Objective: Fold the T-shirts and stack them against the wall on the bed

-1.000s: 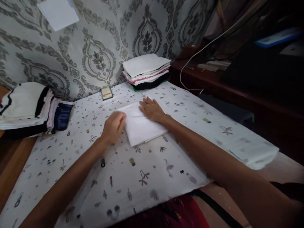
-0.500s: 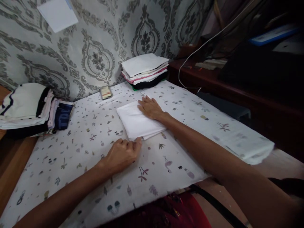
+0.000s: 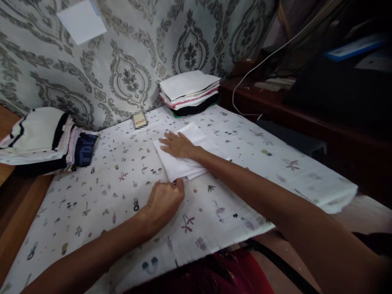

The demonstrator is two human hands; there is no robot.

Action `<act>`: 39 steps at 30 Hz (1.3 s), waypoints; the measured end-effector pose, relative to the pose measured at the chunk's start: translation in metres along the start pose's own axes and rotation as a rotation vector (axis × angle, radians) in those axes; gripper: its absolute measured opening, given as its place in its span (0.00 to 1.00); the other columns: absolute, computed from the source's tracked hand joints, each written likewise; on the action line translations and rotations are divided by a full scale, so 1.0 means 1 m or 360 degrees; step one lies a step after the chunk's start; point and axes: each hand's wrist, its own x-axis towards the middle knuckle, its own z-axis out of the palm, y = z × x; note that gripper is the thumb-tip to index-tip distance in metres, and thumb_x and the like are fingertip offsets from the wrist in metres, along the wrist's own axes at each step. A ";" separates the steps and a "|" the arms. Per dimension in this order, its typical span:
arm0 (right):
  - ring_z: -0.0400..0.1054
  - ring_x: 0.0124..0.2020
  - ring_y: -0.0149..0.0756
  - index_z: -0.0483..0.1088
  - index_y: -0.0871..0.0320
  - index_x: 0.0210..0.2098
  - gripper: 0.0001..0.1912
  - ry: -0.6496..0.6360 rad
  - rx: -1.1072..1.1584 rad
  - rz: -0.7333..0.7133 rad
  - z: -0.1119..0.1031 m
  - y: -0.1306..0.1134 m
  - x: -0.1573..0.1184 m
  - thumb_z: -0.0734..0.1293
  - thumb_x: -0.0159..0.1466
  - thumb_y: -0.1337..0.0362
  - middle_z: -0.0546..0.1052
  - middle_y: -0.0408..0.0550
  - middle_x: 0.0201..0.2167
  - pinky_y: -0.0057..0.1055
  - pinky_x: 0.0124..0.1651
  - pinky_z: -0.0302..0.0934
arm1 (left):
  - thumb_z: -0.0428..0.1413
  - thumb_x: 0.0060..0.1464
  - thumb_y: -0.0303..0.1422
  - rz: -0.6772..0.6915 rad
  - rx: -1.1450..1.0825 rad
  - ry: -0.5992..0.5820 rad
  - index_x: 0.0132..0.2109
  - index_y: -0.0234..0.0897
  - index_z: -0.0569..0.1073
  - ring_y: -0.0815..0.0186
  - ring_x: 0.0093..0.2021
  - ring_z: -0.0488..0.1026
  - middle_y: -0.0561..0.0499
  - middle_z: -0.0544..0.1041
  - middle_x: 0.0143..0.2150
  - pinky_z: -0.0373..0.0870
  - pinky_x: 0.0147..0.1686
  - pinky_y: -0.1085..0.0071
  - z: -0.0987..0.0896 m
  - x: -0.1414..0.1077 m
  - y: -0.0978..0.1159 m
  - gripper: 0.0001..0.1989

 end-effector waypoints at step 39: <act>0.41 0.74 0.44 0.58 0.52 0.69 0.28 0.0002 -0.0062 -0.0007 -0.007 0.008 0.002 0.51 0.74 0.52 0.54 0.52 0.73 0.52 0.72 0.36 | 0.37 0.70 0.47 0.0060 -0.1238 0.0657 0.69 0.40 0.59 0.58 0.72 0.55 0.43 0.60 0.72 0.51 0.71 0.52 0.038 0.026 -0.047 0.28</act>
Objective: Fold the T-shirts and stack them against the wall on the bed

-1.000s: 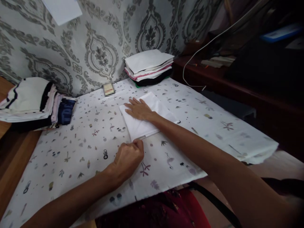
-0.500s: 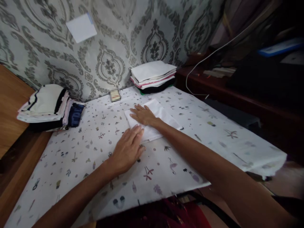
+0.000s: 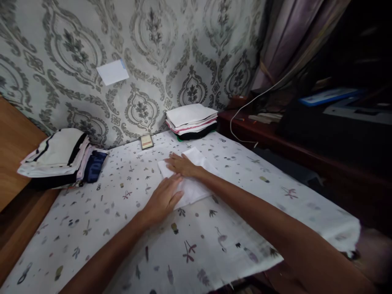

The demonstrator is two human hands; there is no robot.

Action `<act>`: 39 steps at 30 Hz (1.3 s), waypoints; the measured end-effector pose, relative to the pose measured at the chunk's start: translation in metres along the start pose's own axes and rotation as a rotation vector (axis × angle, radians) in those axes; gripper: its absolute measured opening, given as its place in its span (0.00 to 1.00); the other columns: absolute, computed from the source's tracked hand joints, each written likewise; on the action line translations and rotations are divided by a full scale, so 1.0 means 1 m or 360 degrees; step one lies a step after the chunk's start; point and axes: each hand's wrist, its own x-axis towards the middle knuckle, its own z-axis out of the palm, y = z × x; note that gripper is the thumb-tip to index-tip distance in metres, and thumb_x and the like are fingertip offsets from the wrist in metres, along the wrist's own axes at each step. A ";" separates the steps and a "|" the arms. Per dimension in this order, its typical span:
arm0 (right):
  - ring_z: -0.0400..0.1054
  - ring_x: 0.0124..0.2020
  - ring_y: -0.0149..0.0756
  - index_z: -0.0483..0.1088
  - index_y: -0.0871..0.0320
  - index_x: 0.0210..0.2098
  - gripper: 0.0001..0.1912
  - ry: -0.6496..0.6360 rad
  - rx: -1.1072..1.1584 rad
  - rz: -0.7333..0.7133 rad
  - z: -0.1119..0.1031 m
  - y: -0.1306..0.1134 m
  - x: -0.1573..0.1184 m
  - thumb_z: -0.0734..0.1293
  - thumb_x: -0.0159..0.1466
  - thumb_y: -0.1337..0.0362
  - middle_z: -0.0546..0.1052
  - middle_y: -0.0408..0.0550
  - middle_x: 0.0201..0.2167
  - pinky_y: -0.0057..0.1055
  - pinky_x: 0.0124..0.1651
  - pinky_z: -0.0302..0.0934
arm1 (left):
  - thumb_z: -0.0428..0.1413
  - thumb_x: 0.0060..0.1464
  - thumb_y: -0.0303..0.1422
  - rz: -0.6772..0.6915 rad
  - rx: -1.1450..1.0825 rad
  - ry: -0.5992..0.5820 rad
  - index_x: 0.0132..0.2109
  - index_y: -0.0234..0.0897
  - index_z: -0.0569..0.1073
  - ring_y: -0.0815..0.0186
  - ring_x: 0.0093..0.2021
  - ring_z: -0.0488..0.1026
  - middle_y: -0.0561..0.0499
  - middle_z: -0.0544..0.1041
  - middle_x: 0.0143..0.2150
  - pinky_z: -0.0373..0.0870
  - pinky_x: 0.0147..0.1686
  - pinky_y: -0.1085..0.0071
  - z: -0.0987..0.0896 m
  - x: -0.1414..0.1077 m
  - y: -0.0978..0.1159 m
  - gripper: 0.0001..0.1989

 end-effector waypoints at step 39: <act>0.63 0.25 0.30 0.63 0.55 0.23 0.11 0.0860 0.1835 0.1007 -0.048 0.039 -0.146 0.69 0.56 0.70 0.67 0.39 0.21 0.29 0.31 0.61 | 0.68 0.34 0.49 -0.0609 -0.0961 -0.0388 0.43 0.34 0.78 0.53 0.40 0.79 0.43 0.83 0.41 0.74 0.38 0.64 -0.042 0.180 -0.077 0.30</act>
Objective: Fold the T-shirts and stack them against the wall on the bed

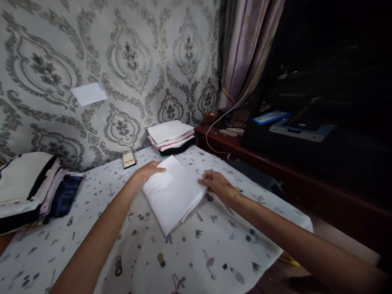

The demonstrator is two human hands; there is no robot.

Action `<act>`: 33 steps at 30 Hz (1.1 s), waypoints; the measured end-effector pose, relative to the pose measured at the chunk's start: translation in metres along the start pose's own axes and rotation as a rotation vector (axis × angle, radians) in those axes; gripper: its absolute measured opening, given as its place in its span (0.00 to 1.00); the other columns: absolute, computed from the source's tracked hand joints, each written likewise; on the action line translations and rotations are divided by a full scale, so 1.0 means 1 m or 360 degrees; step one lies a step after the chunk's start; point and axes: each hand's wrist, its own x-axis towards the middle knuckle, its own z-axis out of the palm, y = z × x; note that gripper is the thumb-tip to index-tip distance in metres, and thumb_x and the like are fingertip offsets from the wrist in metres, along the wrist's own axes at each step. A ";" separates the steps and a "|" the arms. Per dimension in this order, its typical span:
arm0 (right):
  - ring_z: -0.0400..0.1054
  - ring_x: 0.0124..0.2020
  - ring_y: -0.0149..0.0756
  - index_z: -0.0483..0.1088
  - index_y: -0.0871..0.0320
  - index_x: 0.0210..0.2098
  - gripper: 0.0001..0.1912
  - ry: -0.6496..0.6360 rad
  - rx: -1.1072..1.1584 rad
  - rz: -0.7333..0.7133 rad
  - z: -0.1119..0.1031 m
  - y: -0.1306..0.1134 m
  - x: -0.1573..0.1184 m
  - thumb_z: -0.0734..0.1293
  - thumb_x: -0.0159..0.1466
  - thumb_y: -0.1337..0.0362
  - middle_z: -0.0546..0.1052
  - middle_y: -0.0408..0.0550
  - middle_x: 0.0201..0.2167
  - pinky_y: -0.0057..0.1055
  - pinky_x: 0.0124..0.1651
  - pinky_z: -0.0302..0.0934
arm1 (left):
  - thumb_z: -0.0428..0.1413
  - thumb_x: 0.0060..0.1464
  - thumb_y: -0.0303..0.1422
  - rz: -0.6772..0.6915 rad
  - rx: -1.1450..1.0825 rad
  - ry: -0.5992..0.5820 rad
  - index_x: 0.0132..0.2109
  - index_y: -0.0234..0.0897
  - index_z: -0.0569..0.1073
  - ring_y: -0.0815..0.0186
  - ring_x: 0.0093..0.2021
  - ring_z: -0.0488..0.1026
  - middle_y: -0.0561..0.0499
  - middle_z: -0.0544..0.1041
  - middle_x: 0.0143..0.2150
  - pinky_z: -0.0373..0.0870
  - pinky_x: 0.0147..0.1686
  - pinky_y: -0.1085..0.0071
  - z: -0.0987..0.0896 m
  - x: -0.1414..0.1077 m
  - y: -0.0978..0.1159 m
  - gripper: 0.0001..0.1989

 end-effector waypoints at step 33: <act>0.69 0.35 0.35 0.72 0.61 0.36 0.05 0.0585 -0.0333 -0.0520 -0.002 -0.196 0.235 0.67 0.60 0.73 0.75 0.45 0.32 0.32 0.39 0.66 | 0.63 0.43 0.29 0.0374 -0.0947 0.0796 0.62 0.44 0.65 0.64 0.35 0.77 0.49 0.80 0.48 0.74 0.31 0.71 -0.045 0.055 0.106 0.37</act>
